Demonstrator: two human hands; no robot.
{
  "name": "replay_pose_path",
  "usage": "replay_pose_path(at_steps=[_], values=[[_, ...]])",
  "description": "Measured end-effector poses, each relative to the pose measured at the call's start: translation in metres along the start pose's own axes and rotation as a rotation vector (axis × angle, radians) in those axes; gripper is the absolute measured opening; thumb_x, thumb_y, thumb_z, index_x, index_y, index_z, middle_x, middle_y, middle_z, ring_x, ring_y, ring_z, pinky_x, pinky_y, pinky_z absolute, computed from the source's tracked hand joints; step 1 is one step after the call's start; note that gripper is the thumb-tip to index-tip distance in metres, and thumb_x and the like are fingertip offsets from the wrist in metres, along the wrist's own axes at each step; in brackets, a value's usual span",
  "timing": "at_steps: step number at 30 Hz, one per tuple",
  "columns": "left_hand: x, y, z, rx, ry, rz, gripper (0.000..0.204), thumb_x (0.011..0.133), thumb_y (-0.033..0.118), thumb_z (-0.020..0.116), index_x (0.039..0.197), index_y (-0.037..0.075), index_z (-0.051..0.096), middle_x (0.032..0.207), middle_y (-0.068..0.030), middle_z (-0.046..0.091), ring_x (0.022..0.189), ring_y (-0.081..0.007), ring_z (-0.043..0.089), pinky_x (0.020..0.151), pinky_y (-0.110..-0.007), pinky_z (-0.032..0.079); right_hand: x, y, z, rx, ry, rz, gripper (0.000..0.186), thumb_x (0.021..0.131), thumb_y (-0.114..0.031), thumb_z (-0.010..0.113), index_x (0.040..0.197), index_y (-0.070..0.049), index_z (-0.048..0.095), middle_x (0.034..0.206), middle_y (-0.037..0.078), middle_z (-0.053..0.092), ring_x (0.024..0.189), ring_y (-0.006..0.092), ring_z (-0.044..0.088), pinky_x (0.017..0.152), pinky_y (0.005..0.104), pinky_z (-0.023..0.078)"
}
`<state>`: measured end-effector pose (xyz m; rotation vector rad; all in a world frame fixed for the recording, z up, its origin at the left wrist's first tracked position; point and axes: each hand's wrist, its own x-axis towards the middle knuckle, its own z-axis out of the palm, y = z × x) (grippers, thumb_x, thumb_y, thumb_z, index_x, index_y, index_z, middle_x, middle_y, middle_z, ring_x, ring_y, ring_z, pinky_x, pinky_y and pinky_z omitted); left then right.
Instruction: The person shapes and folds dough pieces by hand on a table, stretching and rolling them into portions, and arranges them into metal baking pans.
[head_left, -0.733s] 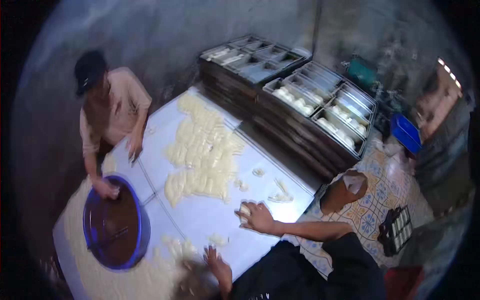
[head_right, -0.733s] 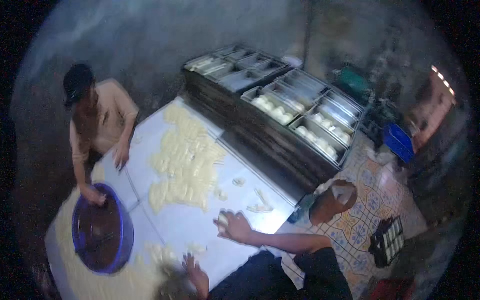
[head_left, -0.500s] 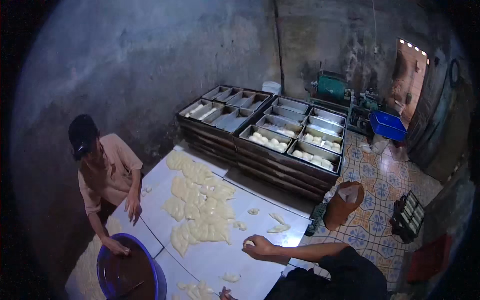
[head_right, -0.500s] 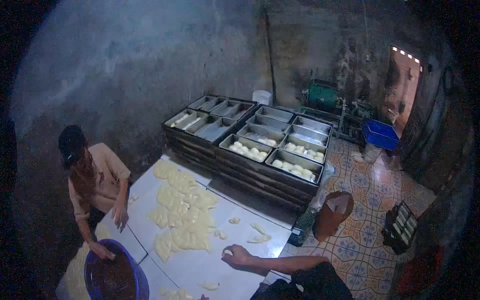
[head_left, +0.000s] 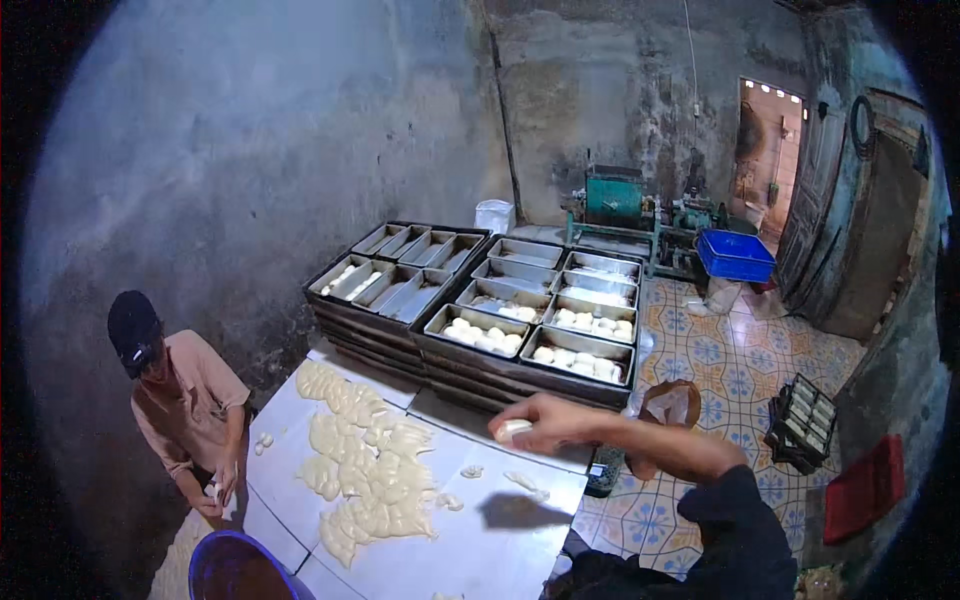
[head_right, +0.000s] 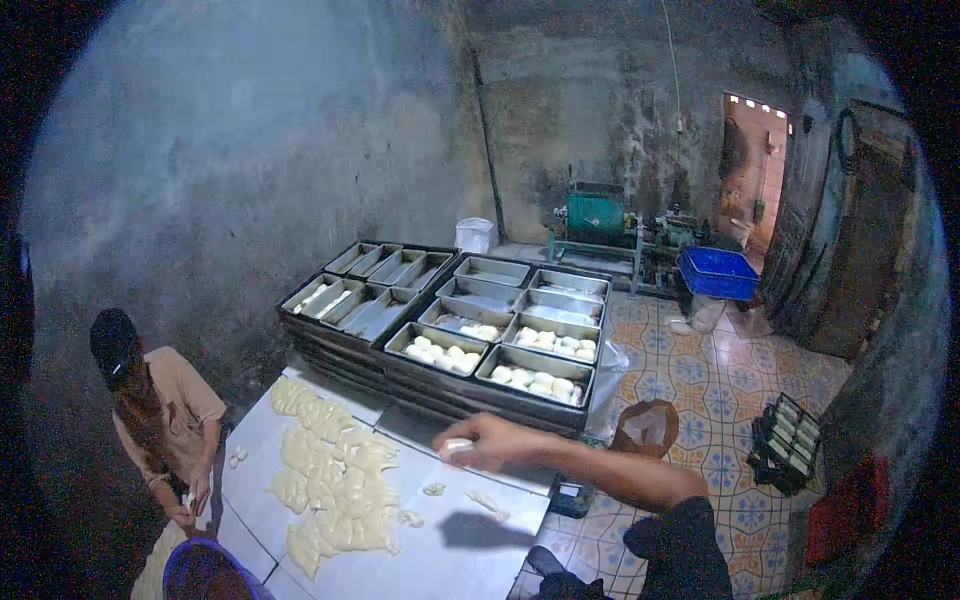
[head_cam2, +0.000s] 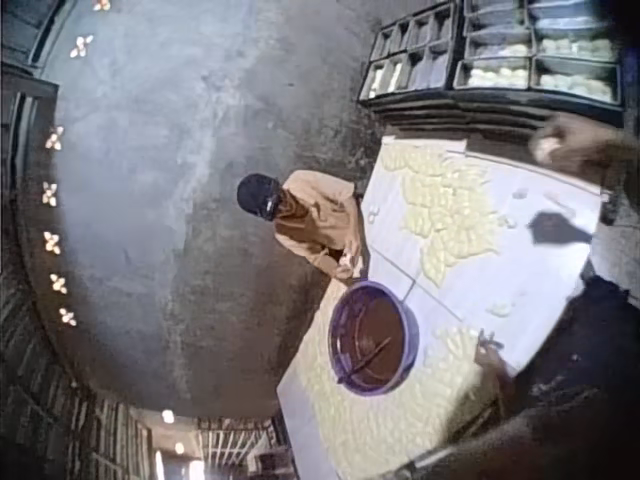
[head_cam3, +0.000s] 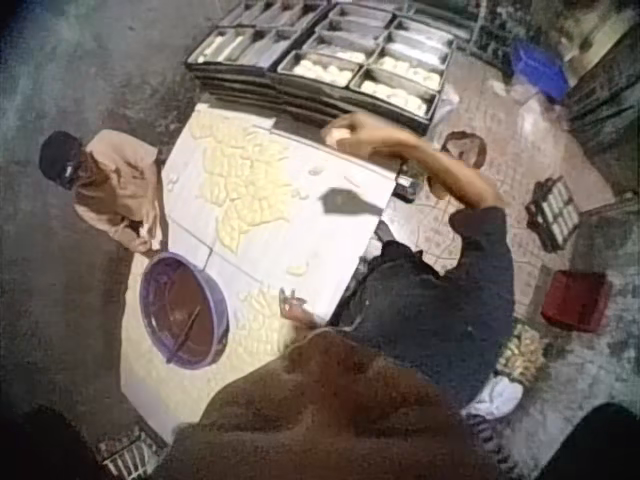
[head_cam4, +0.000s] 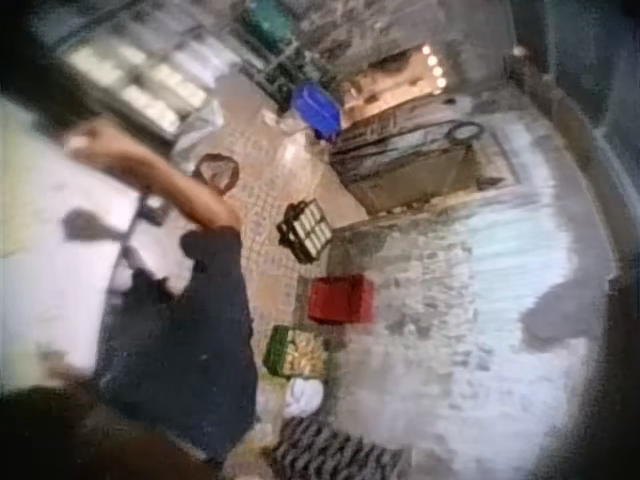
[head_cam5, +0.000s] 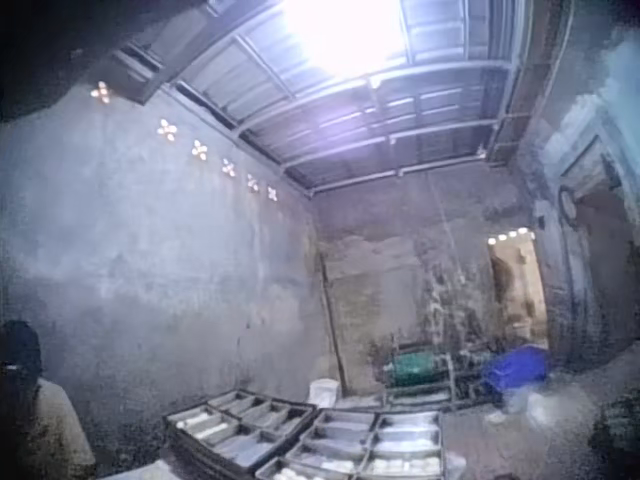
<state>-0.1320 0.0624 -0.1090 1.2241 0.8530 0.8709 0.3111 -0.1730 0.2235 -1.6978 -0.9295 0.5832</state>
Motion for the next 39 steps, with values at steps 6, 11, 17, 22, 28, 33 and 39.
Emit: replay_pose_path(at_steps=[6, 11, 17, 22, 28, 33, 39], values=[[-0.003, 0.078, 0.066, 0.265, 0.185, 0.474, 0.040, 0.097, 0.028, 0.050, 0.099, -0.011, 0.060, 0.093, -0.0236, 0.066, 0.085, -0.0254, 0.064, 0.071, -0.035, 0.055, 0.130, 0.004, -0.142, -0.196, 0.209, 0.013, 0.046, 0.085, -0.043, 0.066, 0.111, -0.006, 0.067, 0.075, 0.003, 0.064, 0.064, 0.0115, 0.054, 0.059, 0.0309, 0.045], [-0.025, 0.055, 0.131, 0.527, 0.116, 0.610, 0.038, 0.099, 0.029, 0.043, 0.086, -0.004, 0.057, 0.070, -0.0088, 0.055, 0.059, -0.0198, 0.051, 0.054, -0.033, 0.045, 0.237, 0.108, -0.224, -0.313, 0.240, -0.024, 0.063, 0.080, -0.063, 0.062, 0.072, -0.001, 0.066, 0.066, 0.007, 0.061, 0.062, 0.0164, 0.055, 0.059, 0.0360, 0.045], [-0.048, 0.081, 0.194, 0.221, 0.112, -0.018, 0.048, 0.099, 0.040, 0.045, 0.092, -0.004, 0.062, 0.074, -0.0092, 0.062, 0.047, -0.0139, 0.044, 0.054, -0.029, 0.045, 0.297, 0.132, -0.210, -0.317, 0.183, 0.069, 0.070, 0.090, -0.061, 0.045, 0.110, 0.004, 0.062, 0.106, 0.022, 0.064, 0.100, 0.0295, 0.061, 0.087, 0.0408, 0.046], [-0.036, 0.070, 0.244, 0.650, -0.003, 0.628, 0.037, 0.097, 0.025, 0.053, 0.117, -0.006, 0.052, 0.086, -0.0113, 0.065, 0.066, -0.0199, 0.060, 0.071, -0.033, 0.054, 0.280, 0.118, -0.218, -0.560, 0.248, 0.007, 0.059, 0.083, -0.017, 0.059, 0.136, -0.001, 0.037, 0.124, 0.029, 0.053, 0.106, 0.0434, 0.057, 0.095, 0.0439, 0.044], [-0.015, 0.057, 0.235, 0.376, -0.303, -0.107, 0.049, 0.101, 0.034, 0.033, 0.132, -0.002, 0.045, 0.069, -0.0084, 0.062, 0.069, -0.0244, 0.062, 0.105, -0.054, 0.037, 0.134, -0.007, -0.149, -0.881, 0.189, -0.680, 0.048, 0.075, 0.002, 0.056, 0.122, 0.003, 0.049, 0.132, 0.029, 0.042, 0.122, 0.0419, 0.044, 0.100, 0.0437, 0.041], [-0.028, 0.176, 0.336, -0.782, -0.056, -0.291, 0.042, 0.092, 0.037, 0.042, 0.118, 0.004, 0.049, 0.118, -0.0193, 0.048, 0.104, -0.0345, 0.045, 0.098, -0.049, 0.038, -0.011, 0.003, -0.004, -0.211, -0.445, -0.833, 0.041, 0.088, -0.013, 0.055, 0.128, -0.009, 0.050, 0.128, 0.019, 0.046, 0.116, 0.0318, 0.049, 0.091, 0.0431, 0.044], [0.005, 0.159, 0.325, -1.067, -0.550, -0.345, 0.083, 0.088, 0.070, 0.037, 0.150, 0.016, 0.023, 0.148, -0.0246, 0.027, 0.130, -0.0415, 0.035, 0.108, -0.054, 0.027, -0.022, 0.107, 0.116, -0.059, -0.151, -0.297, 0.034, 0.085, -0.012, 0.063, 0.118, -0.005, 0.062, 0.117, 0.020, 0.052, 0.106, 0.0330, 0.052, 0.091, 0.0405, 0.044]])
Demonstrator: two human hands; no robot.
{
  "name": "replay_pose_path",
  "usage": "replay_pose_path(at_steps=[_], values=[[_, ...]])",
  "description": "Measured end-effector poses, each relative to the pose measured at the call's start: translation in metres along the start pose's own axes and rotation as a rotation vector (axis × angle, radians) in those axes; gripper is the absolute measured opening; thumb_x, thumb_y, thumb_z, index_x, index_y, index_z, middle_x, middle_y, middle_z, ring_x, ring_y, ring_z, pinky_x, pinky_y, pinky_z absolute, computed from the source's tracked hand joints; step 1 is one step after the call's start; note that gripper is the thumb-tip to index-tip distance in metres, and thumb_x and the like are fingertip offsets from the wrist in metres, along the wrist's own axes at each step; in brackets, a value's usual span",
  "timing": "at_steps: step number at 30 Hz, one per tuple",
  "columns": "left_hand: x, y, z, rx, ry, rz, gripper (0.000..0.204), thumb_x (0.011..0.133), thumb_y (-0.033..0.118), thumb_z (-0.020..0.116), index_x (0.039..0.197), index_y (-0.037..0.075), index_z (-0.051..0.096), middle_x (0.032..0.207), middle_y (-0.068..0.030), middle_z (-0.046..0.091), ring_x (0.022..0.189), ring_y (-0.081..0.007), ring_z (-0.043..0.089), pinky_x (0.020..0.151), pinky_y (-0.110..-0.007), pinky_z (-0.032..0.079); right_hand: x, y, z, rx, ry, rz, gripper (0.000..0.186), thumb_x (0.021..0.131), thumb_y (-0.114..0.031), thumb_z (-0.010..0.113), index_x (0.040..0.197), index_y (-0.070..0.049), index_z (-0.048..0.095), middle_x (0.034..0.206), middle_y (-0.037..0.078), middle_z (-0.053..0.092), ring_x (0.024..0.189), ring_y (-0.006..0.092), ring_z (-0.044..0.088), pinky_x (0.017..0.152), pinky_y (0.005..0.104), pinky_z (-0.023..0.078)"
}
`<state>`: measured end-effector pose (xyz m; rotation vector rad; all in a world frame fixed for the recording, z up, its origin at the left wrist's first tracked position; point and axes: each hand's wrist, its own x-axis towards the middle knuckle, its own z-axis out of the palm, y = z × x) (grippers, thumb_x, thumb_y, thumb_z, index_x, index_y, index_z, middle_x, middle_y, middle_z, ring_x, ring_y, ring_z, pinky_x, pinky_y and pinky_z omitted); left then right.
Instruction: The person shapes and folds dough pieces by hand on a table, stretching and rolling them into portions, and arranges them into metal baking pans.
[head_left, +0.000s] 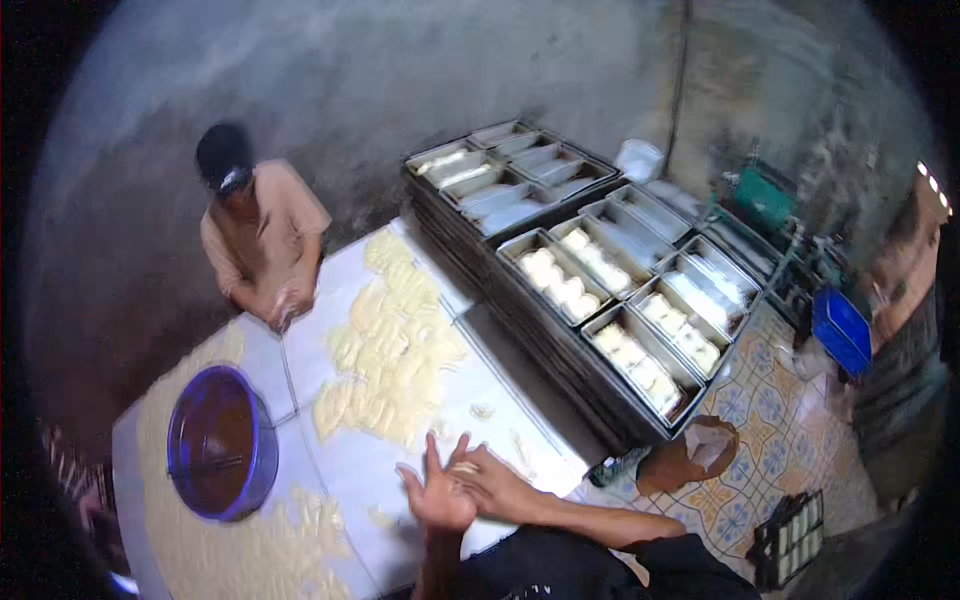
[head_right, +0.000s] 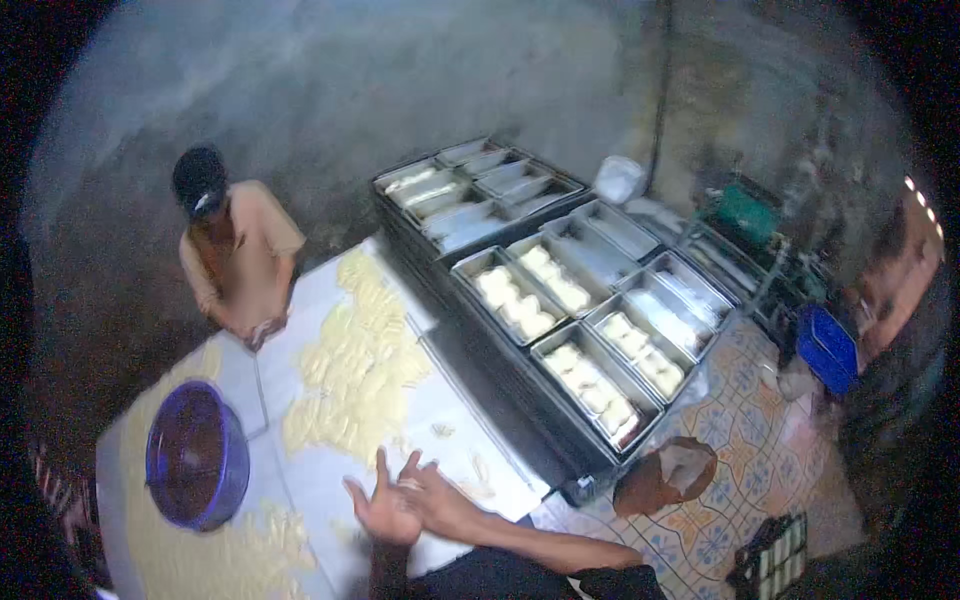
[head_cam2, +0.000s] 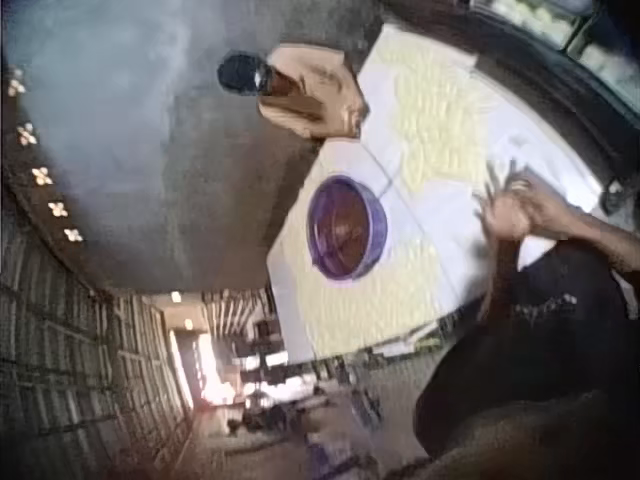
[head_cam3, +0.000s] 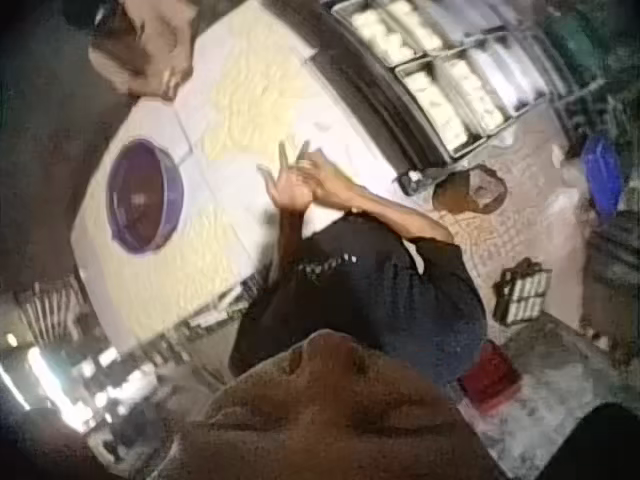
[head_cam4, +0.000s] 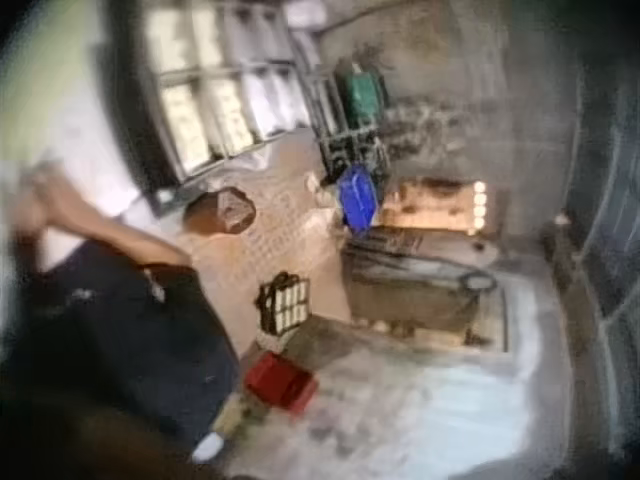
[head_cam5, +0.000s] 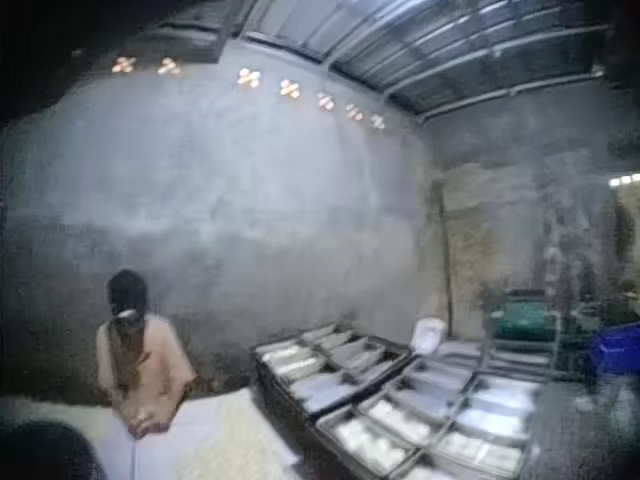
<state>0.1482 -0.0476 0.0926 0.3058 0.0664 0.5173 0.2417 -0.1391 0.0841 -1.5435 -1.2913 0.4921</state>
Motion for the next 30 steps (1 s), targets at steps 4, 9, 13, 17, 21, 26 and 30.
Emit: replay_pose_path(at_steps=[4, 9, 13, 17, 21, 26, 30], values=[[-0.020, 0.037, 0.005, 0.869, 0.196, 0.300, 0.069, 0.095, 0.045, 0.047, 0.147, 0.004, 0.027, 0.140, -0.0217, 0.041, 0.127, -0.0290, 0.041, 0.105, -0.041, 0.033, 0.027, -0.054, -0.011, 0.082, 0.093, -0.023, 0.038, 0.083, -0.006, 0.067, 0.121, -0.005, 0.062, 0.111, 0.010, 0.052, 0.091, 0.0194, 0.055, 0.083, 0.0322, 0.047], [-0.075, 0.057, -0.011, 1.164, 0.269, 0.444, 0.039, 0.092, 0.017, 0.062, 0.125, -0.003, 0.056, 0.126, -0.0103, 0.055, 0.105, -0.0149, 0.055, 0.092, -0.029, 0.044, 0.031, -0.065, 0.037, 0.185, -0.072, -0.004, 0.036, 0.084, -0.003, 0.065, 0.120, -0.002, 0.063, 0.107, 0.009, 0.052, 0.085, 0.0127, 0.055, 0.078, 0.0282, 0.048], [-0.096, 0.070, -0.040, 0.987, 0.485, 0.613, 0.031, 0.080, 0.011, 0.076, 0.105, -0.005, 0.067, 0.103, -0.0082, 0.064, 0.083, -0.0090, 0.058, 0.072, -0.023, 0.047, 0.034, -0.062, 0.098, 0.117, 0.087, -0.065, 0.017, 0.089, -0.004, 0.058, 0.101, 0.002, 0.069, 0.092, 0.009, 0.057, 0.070, 0.0129, 0.057, 0.060, 0.0254, 0.046], [-0.119, 0.092, -0.064, 1.072, 0.605, 0.582, 0.015, 0.082, 0.009, 0.072, 0.091, -0.003, 0.070, 0.087, -0.0074, 0.069, 0.072, -0.0122, 0.062, 0.069, -0.026, 0.050, 0.060, -0.083, 0.125, 0.376, -0.043, -0.060, 0.032, 0.095, -0.027, 0.054, 0.112, 0.000, 0.059, 0.111, 0.011, 0.050, 0.095, 0.0204, 0.050, 0.082, 0.0322, 0.043], [-0.128, 0.117, -0.090, -0.314, 0.195, 0.090, 0.019, 0.094, 0.015, 0.055, 0.108, 0.004, 0.060, 0.105, -0.0050, 0.062, 0.102, -0.0156, 0.060, 0.091, -0.033, 0.048, 0.057, -0.052, 0.173, 0.081, -0.233, -0.261, 0.038, 0.088, -0.034, 0.061, 0.108, -0.002, 0.059, 0.122, 0.012, 0.051, 0.113, 0.0250, 0.050, 0.095, 0.0376, 0.040], [-0.106, 0.182, -0.068, -0.223, -0.381, 0.099, 0.114, 0.074, 0.079, 0.050, 0.141, -0.010, 0.025, 0.139, -0.0239, 0.042, 0.127, -0.0335, 0.043, 0.106, -0.045, 0.033, 0.072, -0.012, 0.175, 0.690, -0.475, 0.189, 0.097, 0.076, -0.058, 0.064, 0.147, -0.009, 0.019, 0.135, 0.009, 0.040, 0.118, 0.0216, 0.046, 0.093, 0.0384, 0.043], [-0.064, 0.312, -0.109, 0.401, -0.045, 0.273, 0.090, 0.091, 0.065, 0.037, 0.139, -0.010, 0.033, 0.119, -0.0212, 0.060, 0.103, -0.0282, 0.062, 0.094, -0.041, 0.045, 0.094, -0.039, 0.180, 0.850, -0.573, 0.221, 0.123, 0.061, -0.077, 0.067, 0.152, -0.024, 0.003, 0.149, 0.009, 0.023, 0.128, 0.0275, 0.037, 0.089, 0.0460, 0.045]])
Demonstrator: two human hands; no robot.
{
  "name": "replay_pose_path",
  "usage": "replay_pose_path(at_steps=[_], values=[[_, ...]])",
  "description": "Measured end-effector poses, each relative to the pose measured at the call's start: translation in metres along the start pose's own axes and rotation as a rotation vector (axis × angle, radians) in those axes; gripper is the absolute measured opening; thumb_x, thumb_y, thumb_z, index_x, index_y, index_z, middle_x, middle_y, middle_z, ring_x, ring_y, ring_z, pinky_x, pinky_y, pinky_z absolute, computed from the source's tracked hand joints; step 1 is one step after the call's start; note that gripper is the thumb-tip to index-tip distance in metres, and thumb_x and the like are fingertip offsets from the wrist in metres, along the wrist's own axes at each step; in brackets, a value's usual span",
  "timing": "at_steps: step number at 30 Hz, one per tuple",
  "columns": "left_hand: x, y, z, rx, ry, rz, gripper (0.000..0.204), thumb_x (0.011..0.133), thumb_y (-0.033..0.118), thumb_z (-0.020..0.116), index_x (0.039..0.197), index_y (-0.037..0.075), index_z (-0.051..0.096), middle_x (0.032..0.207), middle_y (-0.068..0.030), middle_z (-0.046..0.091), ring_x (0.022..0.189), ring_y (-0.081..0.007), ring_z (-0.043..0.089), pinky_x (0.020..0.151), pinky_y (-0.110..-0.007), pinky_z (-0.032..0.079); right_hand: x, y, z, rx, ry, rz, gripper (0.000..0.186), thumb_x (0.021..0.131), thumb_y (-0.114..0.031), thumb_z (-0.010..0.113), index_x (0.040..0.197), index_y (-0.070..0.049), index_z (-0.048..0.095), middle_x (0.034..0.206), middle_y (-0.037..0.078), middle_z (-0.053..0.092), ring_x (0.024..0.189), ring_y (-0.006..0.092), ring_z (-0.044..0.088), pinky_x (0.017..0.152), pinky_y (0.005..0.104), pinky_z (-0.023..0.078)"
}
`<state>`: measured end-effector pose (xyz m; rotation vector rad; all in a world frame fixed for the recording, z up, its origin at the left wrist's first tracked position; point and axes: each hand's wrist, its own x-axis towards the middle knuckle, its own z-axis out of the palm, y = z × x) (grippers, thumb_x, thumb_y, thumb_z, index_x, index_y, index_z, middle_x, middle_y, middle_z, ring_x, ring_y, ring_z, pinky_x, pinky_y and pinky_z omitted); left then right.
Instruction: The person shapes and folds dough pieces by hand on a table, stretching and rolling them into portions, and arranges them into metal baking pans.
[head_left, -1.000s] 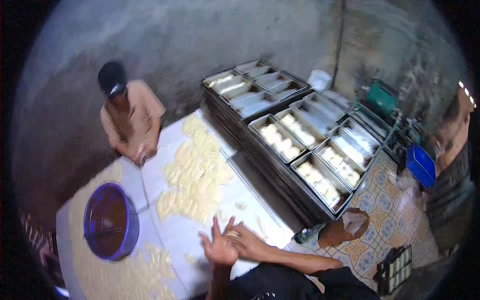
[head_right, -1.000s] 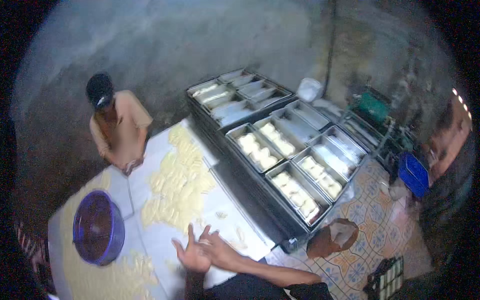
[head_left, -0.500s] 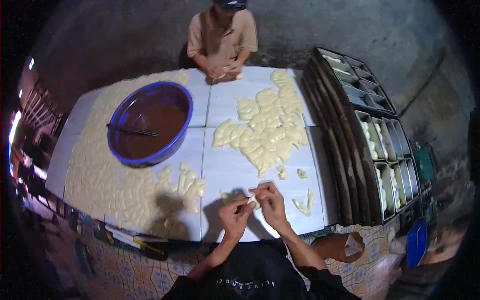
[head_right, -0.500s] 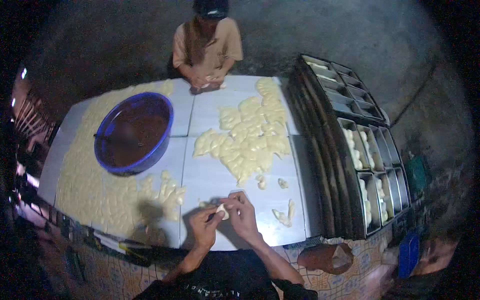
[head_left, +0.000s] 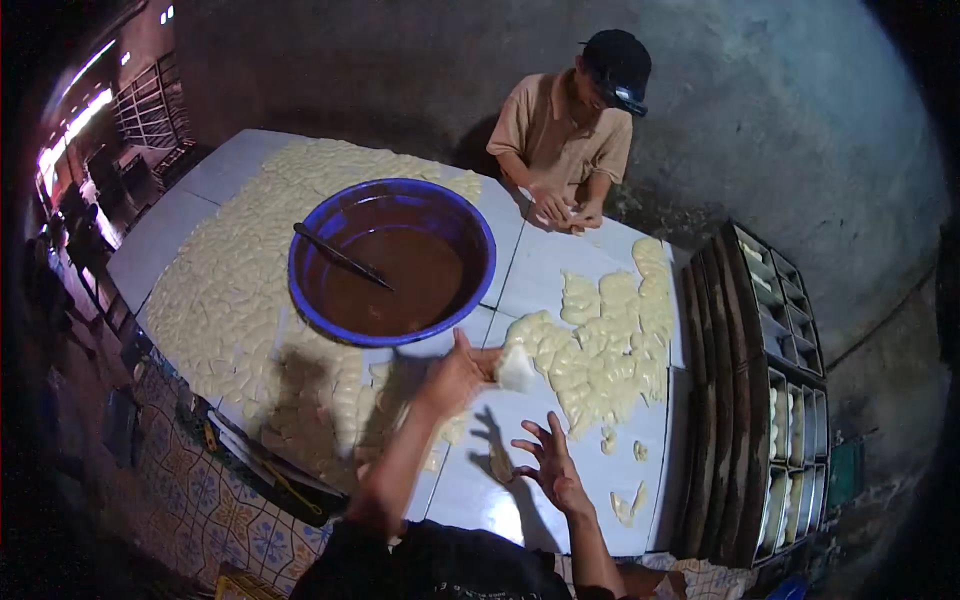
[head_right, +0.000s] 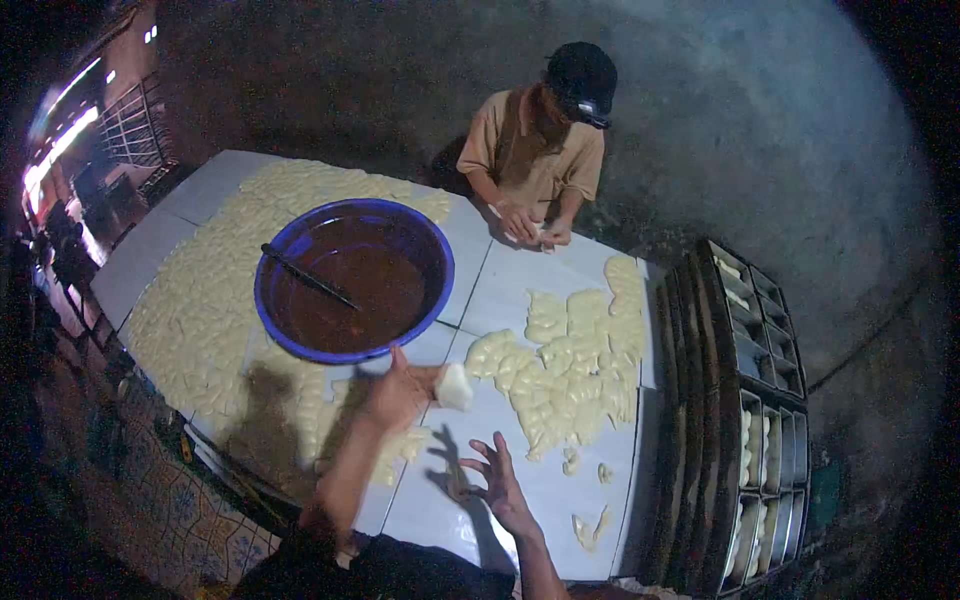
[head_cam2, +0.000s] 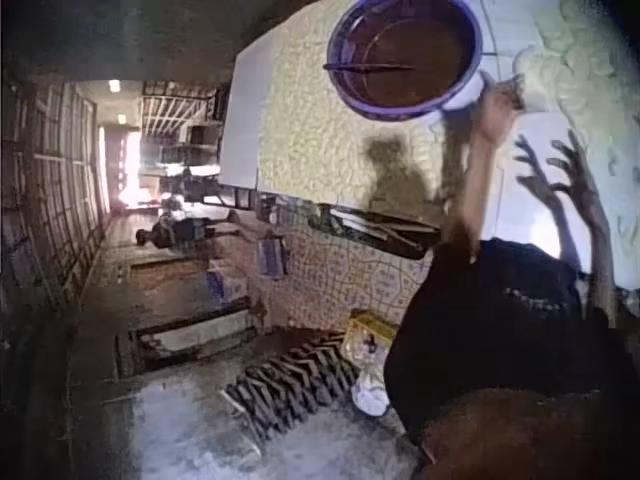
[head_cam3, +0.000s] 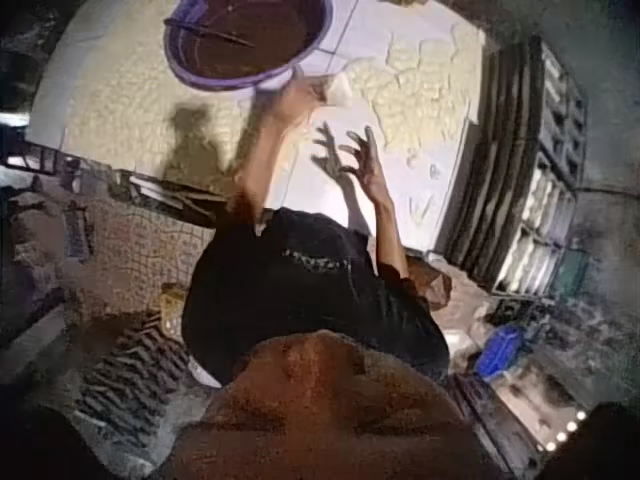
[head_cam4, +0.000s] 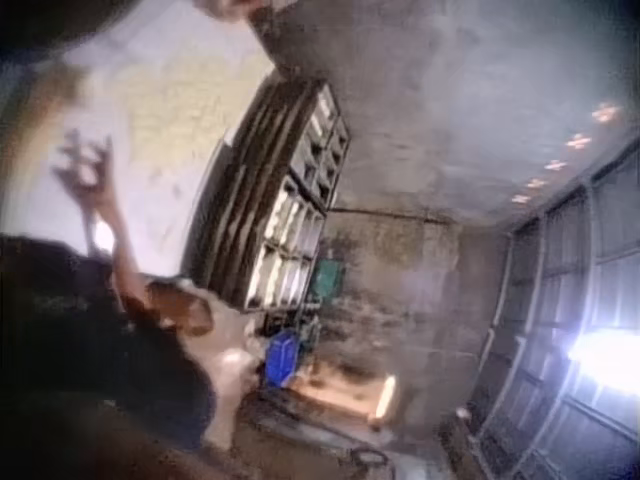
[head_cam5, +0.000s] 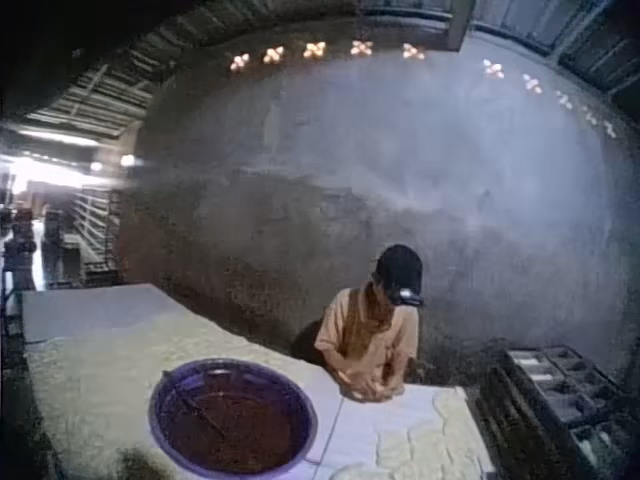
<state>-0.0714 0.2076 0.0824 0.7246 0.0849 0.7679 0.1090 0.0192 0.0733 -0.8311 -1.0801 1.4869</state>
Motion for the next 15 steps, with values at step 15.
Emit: replay_pose_path(at_steps=[15], values=[[0.046, 0.093, 0.017, 1.362, 0.792, -0.330, 0.072, 0.097, 0.057, 0.029, 0.103, -0.002, 0.069, 0.088, -0.0157, 0.068, 0.077, -0.0195, 0.066, 0.075, -0.033, 0.050, 0.026, 0.043, -0.010, 0.266, 0.408, 0.020, 0.066, 0.089, -0.031, 0.065, 0.143, -0.007, 0.036, 0.136, 0.011, 0.046, 0.113, 0.0210, 0.053, 0.082, 0.0317, 0.050]])
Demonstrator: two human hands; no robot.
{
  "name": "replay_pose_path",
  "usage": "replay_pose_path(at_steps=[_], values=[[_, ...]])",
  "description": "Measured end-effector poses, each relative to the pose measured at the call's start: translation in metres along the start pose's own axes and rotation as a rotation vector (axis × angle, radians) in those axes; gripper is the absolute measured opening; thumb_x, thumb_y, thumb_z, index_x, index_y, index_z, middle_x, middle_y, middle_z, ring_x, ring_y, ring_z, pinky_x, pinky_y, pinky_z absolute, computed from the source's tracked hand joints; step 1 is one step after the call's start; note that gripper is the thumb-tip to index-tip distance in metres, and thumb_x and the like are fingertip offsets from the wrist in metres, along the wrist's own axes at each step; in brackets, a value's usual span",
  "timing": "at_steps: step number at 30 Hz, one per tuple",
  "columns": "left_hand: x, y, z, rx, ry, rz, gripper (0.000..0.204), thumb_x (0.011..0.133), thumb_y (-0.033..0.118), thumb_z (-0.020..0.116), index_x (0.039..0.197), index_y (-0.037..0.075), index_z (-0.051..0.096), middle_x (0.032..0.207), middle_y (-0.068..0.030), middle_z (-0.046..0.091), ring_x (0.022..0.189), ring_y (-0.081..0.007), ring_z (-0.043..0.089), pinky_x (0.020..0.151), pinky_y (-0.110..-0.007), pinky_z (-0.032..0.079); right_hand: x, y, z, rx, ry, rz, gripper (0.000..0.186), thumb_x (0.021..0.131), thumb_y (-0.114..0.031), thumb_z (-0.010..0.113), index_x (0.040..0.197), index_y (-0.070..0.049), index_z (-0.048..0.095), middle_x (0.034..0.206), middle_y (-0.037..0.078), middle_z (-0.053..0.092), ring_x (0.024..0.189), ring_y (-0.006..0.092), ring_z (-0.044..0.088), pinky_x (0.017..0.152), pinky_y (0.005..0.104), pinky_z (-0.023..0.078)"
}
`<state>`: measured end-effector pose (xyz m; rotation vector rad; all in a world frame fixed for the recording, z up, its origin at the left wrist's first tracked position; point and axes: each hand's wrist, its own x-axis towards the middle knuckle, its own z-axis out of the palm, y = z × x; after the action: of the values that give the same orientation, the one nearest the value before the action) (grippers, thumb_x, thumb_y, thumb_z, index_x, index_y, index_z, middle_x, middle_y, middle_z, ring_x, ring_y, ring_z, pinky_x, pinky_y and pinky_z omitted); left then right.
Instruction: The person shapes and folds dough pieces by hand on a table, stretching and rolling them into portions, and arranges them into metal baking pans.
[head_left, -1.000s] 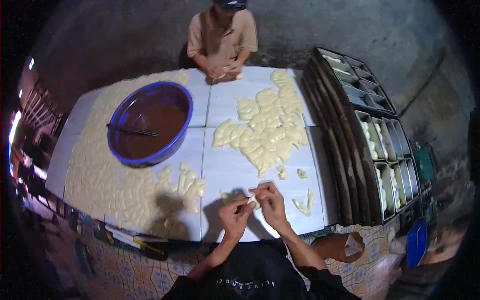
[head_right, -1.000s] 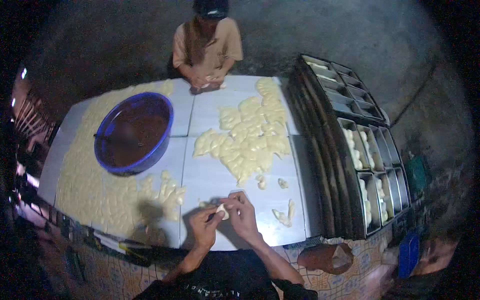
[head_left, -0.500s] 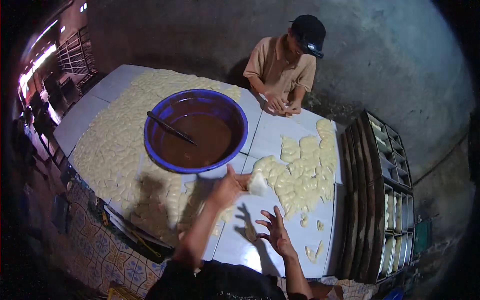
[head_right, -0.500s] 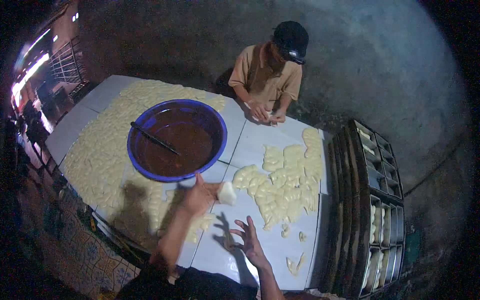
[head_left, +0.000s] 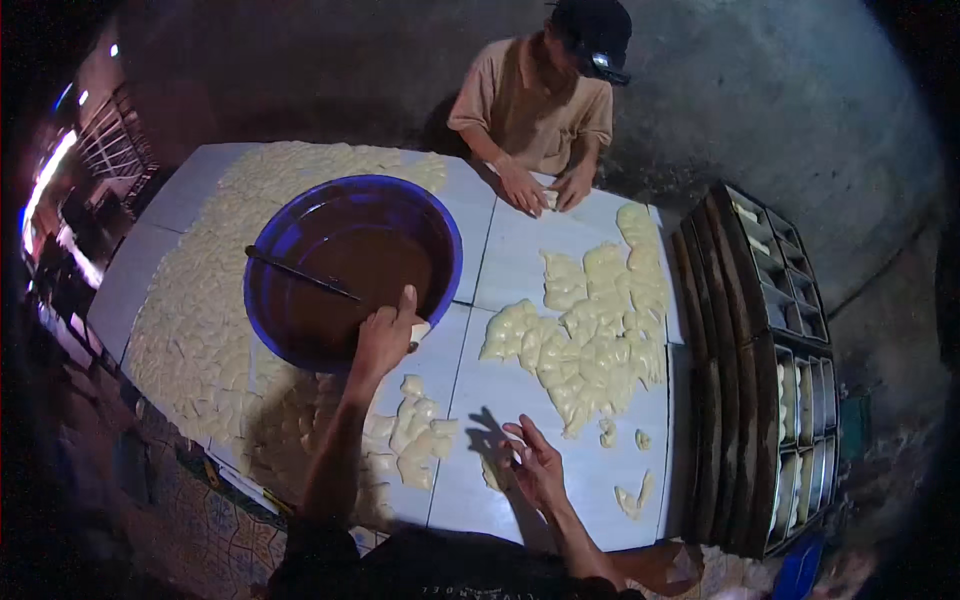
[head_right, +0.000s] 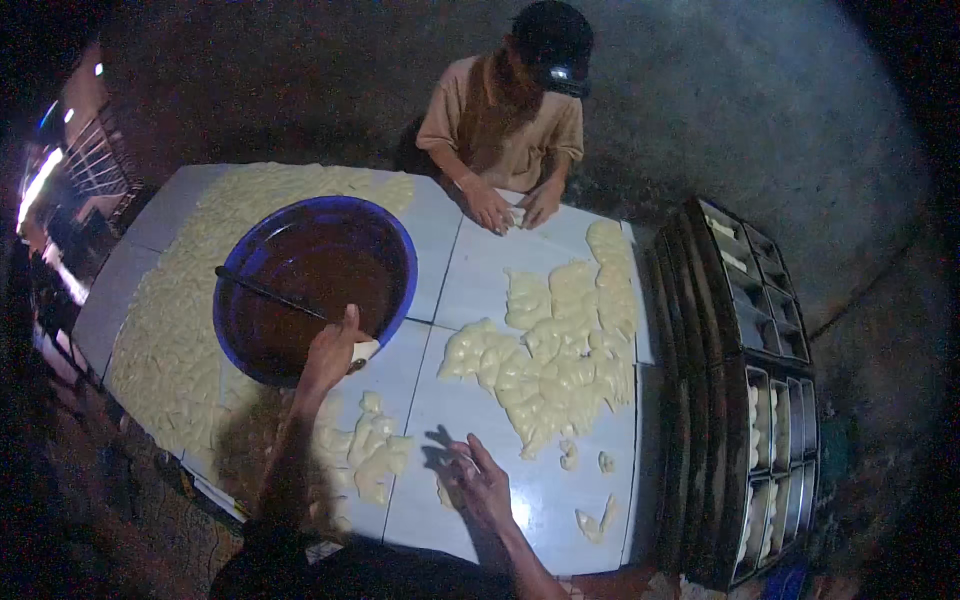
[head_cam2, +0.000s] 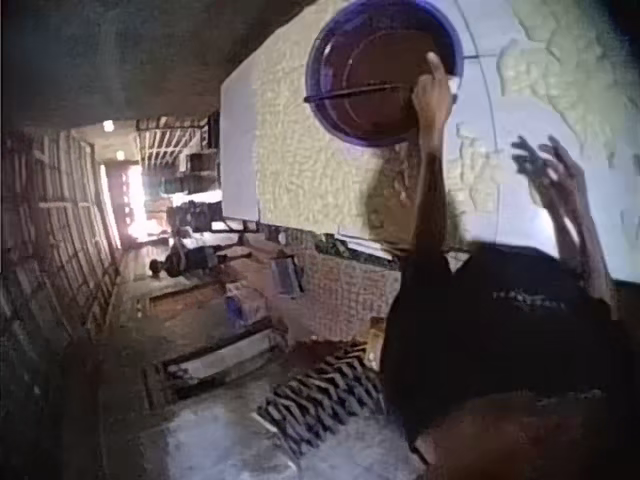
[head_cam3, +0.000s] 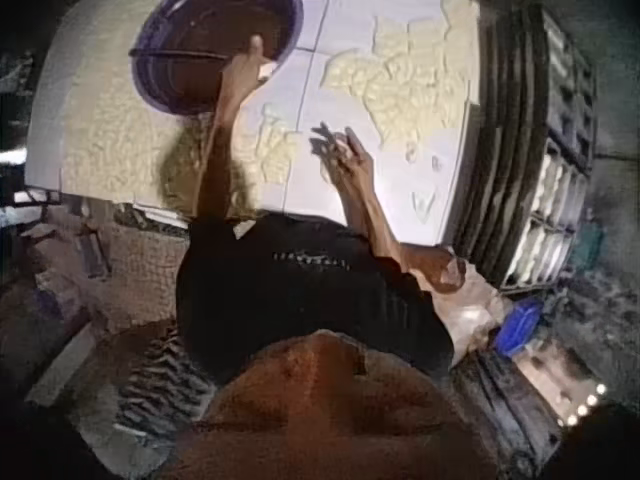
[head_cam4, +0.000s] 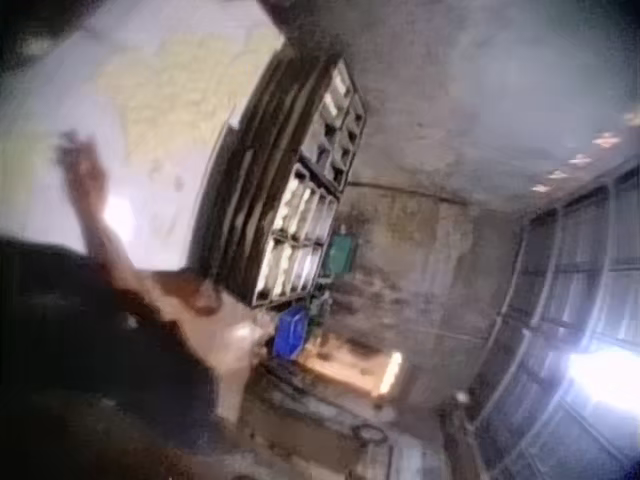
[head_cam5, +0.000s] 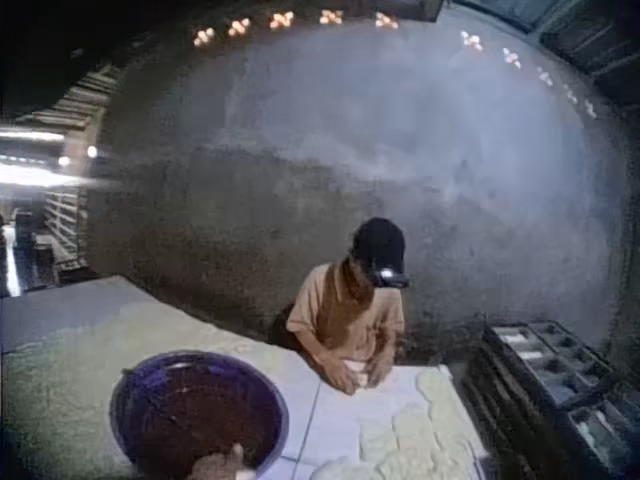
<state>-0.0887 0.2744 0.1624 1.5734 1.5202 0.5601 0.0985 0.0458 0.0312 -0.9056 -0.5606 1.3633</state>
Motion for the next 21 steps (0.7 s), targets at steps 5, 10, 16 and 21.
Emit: replay_pose_path(at_steps=[5, 10, 16, 21], values=[[-0.090, -0.065, 0.091, -0.972, -0.544, -0.132, 0.032, 0.093, 0.006, 0.054, 0.124, -0.002, 0.058, 0.100, -0.0080, 0.066, 0.088, -0.0132, 0.063, 0.080, -0.026, 0.050, 0.015, 0.012, -0.001, 0.355, -0.146, 0.225, 0.043, 0.091, -0.023, 0.063, 0.125, 0.001, 0.053, 0.113, 0.012, 0.060, 0.091, 0.0199, 0.061, 0.079, 0.0248, 0.050], [-0.142, -0.085, 0.131, -0.918, -0.360, -0.111, 0.056, 0.080, -0.011, 0.058, 0.135, -0.002, 0.047, 0.101, -0.0056, 0.061, 0.089, -0.0100, 0.058, 0.077, -0.023, 0.048, -0.010, 0.006, 0.020, -0.167, 0.234, 0.043, 0.026, 0.091, -0.009, 0.059, 0.115, 0.003, 0.062, 0.107, 0.009, 0.060, 0.086, 0.0193, 0.057, 0.079, 0.0281, 0.048], [-0.175, -0.075, 0.130, -0.356, -0.293, 0.243, 0.044, 0.085, -0.008, 0.059, 0.127, -0.010, 0.050, 0.112, -0.0141, 0.061, 0.084, -0.0124, 0.063, 0.074, -0.023, 0.052, -0.048, -0.006, 0.002, -1.051, -0.034, -0.533, 0.033, 0.083, -0.002, 0.060, 0.116, -0.003, 0.062, 0.122, 0.013, 0.049, 0.105, 0.0269, 0.051, 0.086, 0.0346, 0.045], [-0.185, -0.085, 0.148, -0.647, -0.340, 0.255, 0.024, 0.087, 0.004, 0.066, 0.108, -0.008, 0.064, 0.095, -0.0098, 0.062, 0.080, -0.0132, 0.064, 0.070, -0.024, 0.053, -0.055, -0.019, 0.001, -0.695, 0.079, -0.537, 0.026, 0.082, 0.007, 0.062, 0.107, 0.000, 0.064, 0.116, 0.014, 0.054, 0.104, 0.0209, 0.058, 0.092, 0.0308, 0.047]])
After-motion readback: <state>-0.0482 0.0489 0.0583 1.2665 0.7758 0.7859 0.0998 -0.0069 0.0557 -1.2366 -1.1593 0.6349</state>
